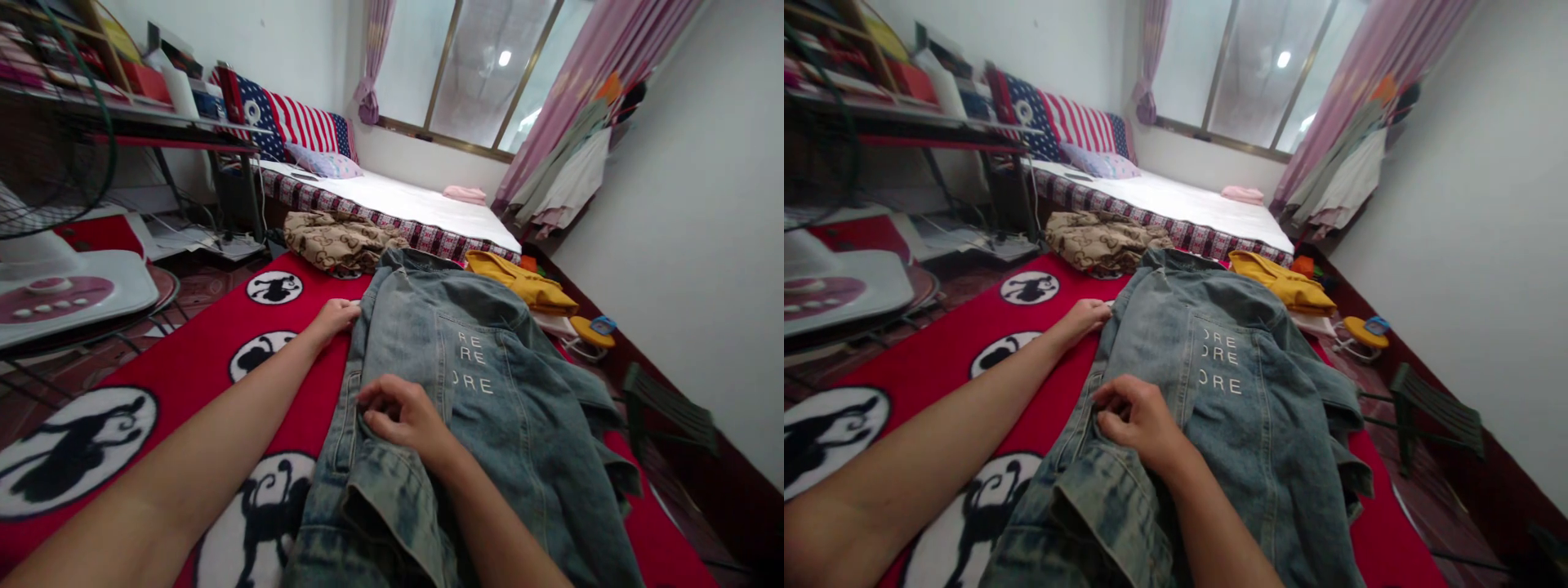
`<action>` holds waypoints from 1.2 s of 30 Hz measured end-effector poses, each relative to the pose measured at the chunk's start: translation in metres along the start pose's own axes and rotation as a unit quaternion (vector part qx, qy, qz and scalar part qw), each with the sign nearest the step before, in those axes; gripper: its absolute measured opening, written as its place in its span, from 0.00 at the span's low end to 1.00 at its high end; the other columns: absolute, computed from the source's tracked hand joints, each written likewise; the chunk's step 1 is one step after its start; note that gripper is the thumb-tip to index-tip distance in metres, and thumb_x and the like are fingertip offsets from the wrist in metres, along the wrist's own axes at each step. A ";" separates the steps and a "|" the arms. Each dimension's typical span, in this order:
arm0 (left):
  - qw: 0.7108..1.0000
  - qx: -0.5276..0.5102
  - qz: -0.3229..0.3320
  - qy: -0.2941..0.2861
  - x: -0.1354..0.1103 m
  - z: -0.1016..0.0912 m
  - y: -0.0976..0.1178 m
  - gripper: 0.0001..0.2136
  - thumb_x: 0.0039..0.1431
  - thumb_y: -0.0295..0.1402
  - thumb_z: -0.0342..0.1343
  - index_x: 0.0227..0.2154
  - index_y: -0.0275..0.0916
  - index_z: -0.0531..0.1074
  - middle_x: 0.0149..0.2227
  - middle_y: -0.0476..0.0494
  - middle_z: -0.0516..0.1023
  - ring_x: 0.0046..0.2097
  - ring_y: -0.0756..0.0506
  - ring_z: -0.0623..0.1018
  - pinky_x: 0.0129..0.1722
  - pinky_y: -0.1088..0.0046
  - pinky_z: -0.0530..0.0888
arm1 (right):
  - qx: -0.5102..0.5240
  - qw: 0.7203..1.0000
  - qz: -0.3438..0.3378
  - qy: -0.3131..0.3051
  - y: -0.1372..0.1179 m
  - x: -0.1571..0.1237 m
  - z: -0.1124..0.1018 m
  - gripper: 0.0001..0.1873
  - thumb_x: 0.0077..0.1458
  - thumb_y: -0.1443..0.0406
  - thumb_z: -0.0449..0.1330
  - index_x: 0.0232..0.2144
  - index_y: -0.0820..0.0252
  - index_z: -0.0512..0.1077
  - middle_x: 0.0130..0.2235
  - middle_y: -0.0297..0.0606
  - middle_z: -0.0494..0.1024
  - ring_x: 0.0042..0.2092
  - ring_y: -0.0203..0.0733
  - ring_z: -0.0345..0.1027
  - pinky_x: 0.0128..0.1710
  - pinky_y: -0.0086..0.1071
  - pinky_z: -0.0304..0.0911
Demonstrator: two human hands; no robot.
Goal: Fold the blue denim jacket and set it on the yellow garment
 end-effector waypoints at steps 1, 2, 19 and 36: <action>1.000 0.014 0.013 0.019 0.000 -0.002 0.003 0.03 0.38 0.28 0.56 0.19 0.38 0.67 0.26 0.47 0.72 0.36 0.44 0.75 0.37 0.70 0.73 | 0.001 1.000 0.005 -0.022 0.003 0.001 0.003 0.12 0.46 0.73 0.58 0.35 0.61 0.74 0.31 0.33 0.75 0.30 0.31 0.67 0.28 0.23 0.60; 0.997 0.045 0.047 0.048 -0.002 -0.004 0.009 0.05 0.37 0.27 0.56 0.22 0.38 0.69 0.31 0.45 0.74 0.42 0.42 0.75 0.43 0.68 0.73 | 0.007 0.999 0.005 -0.033 0.005 0.002 0.005 0.15 0.46 0.73 0.58 0.38 0.61 0.74 0.34 0.34 0.76 0.32 0.32 0.69 0.29 0.24 0.62; 0.829 0.464 0.271 -0.154 -0.049 0.059 0.040 0.06 0.46 0.25 0.55 0.26 0.37 0.76 0.41 0.41 0.79 0.45 0.41 0.78 0.48 0.67 0.73 | -0.467 0.867 0.082 0.154 0.040 0.006 -0.058 0.32 0.59 0.55 0.54 0.63 0.62 0.60 0.68 0.50 0.51 0.69 0.58 0.39 0.63 0.58 0.42; 0.777 0.530 0.322 -0.106 -0.043 0.095 -0.008 0.30 0.65 0.44 0.41 0.64 0.30 0.55 0.68 0.34 0.52 0.68 0.40 0.55 0.66 0.60 0.55 | -0.254 0.949 0.061 0.175 0.001 -0.034 -0.081 0.20 0.55 0.61 0.60 0.50 0.59 0.73 0.54 0.47 0.74 0.53 0.48 0.71 0.52 0.43 0.66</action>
Point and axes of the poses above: each hand's wrist, its own x-axis towards the middle knuckle, its own z-axis out of the palm, y = z × x, the point moved 5 cm from there along x, towards the middle knuckle
